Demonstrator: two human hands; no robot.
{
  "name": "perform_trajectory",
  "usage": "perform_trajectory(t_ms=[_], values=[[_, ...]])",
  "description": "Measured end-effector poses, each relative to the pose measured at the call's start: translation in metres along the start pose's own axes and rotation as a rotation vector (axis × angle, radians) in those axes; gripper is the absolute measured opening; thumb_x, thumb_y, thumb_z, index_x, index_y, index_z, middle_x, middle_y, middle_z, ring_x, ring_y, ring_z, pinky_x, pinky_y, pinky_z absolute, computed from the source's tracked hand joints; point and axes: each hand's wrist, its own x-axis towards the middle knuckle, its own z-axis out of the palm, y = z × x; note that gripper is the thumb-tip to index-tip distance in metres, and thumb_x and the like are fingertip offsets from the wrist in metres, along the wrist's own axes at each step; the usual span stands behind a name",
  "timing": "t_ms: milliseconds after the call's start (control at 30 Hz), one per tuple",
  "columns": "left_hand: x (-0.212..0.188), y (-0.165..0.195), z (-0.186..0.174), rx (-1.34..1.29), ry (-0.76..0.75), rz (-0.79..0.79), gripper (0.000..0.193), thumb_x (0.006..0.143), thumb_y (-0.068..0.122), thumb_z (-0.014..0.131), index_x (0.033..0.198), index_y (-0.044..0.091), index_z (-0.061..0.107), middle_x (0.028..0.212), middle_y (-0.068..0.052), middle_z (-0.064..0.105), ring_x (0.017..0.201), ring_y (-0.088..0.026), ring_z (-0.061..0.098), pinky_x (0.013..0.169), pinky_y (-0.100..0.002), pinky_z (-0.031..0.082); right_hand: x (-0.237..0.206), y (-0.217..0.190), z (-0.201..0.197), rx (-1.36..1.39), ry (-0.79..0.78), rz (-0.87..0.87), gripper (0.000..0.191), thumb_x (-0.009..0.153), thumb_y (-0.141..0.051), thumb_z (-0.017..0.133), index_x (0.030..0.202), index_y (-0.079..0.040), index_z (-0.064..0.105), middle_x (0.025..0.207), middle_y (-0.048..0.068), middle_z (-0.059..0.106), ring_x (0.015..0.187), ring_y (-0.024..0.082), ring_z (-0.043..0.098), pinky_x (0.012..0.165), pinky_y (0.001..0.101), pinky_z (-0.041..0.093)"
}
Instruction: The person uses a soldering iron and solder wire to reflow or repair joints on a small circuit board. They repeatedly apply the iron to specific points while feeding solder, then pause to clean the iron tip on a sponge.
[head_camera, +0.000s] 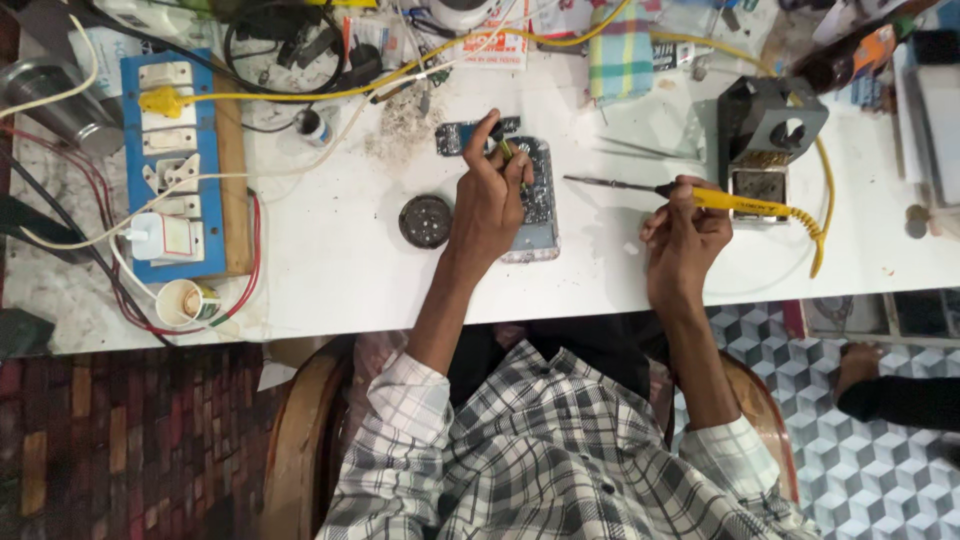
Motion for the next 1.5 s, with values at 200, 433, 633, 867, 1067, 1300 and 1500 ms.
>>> perform_trajectory(t_ms=[200,433,633,867,1067,1300,1500], values=[[0.001,0.0,0.0,0.008,-0.004,0.005,0.052,0.115,0.014,0.045,0.157,0.007,0.014,0.087,-0.008,0.067,0.074,-0.02,0.069,0.071,-0.035,0.056,0.001,0.0,-0.001,0.082,-0.001,0.03,0.033,0.11,-0.037,0.063,0.112,-0.005,0.057,0.071,0.001,0.052,0.058,0.008,0.05,0.051,0.0237,0.041],[-0.002,-0.003,0.001,0.004,-0.027,0.021,0.051,0.115,0.013,0.043,0.157,0.007,0.013,0.09,-0.008,0.068,0.074,-0.02,0.069,0.071,-0.035,0.056,-0.001,-0.001,0.007,0.071,0.003,0.009,0.038,0.108,-0.045,0.06,0.102,-0.008,0.053,0.069,-0.002,0.043,0.055,0.007,0.039,0.047,0.0242,0.029],[-0.003,-0.008,0.003,-0.033,-0.035,-0.002,0.05,0.116,0.012,0.041,0.157,0.009,0.013,0.09,-0.009,0.066,0.074,-0.02,0.066,0.071,-0.035,0.055,-0.002,0.002,0.009,0.023,0.002,-0.012,0.037,0.108,-0.041,0.064,0.097,-0.009,0.051,0.067,-0.003,0.04,0.052,0.006,0.035,0.047,0.0245,0.029],[-0.003,-0.007,0.002,-0.017,-0.04,0.044,0.051,0.116,0.009,0.04,0.158,0.011,0.01,0.092,-0.008,0.066,0.075,-0.019,0.066,0.071,-0.033,0.055,-0.007,-0.007,0.016,-0.112,-0.06,-0.081,0.036,0.11,-0.036,0.065,0.091,-0.009,0.05,0.069,-0.002,0.042,0.052,0.007,0.036,0.047,0.025,0.031],[-0.003,-0.005,0.001,-0.04,-0.042,0.003,0.052,0.116,0.01,0.039,0.159,0.009,0.01,0.092,-0.009,0.066,0.077,-0.018,0.067,0.073,-0.033,0.056,-0.005,-0.005,0.017,-0.004,0.091,0.019,0.033,0.109,-0.035,0.059,0.09,-0.009,0.052,0.063,-0.002,0.044,0.046,0.009,0.041,0.041,0.0256,0.03],[-0.003,-0.005,0.001,-0.075,-0.03,0.003,0.051,0.117,0.011,0.041,0.158,0.008,0.011,0.092,-0.009,0.066,0.079,-0.018,0.066,0.078,-0.033,0.056,-0.002,0.003,0.014,0.011,0.057,-0.012,0.033,0.112,-0.033,0.06,0.092,-0.01,0.047,0.064,-0.001,0.044,0.046,0.009,0.041,0.041,0.0261,0.031],[-0.004,-0.002,-0.001,-0.076,-0.028,-0.028,0.051,0.117,0.01,0.043,0.158,0.008,0.012,0.091,-0.009,0.065,0.081,-0.018,0.066,0.078,-0.033,0.056,0.0,0.003,0.019,-0.096,0.119,-0.008,0.032,0.111,-0.036,0.056,0.096,-0.009,0.049,0.063,0.0,0.046,0.044,0.01,0.047,0.038,0.0263,0.035]])
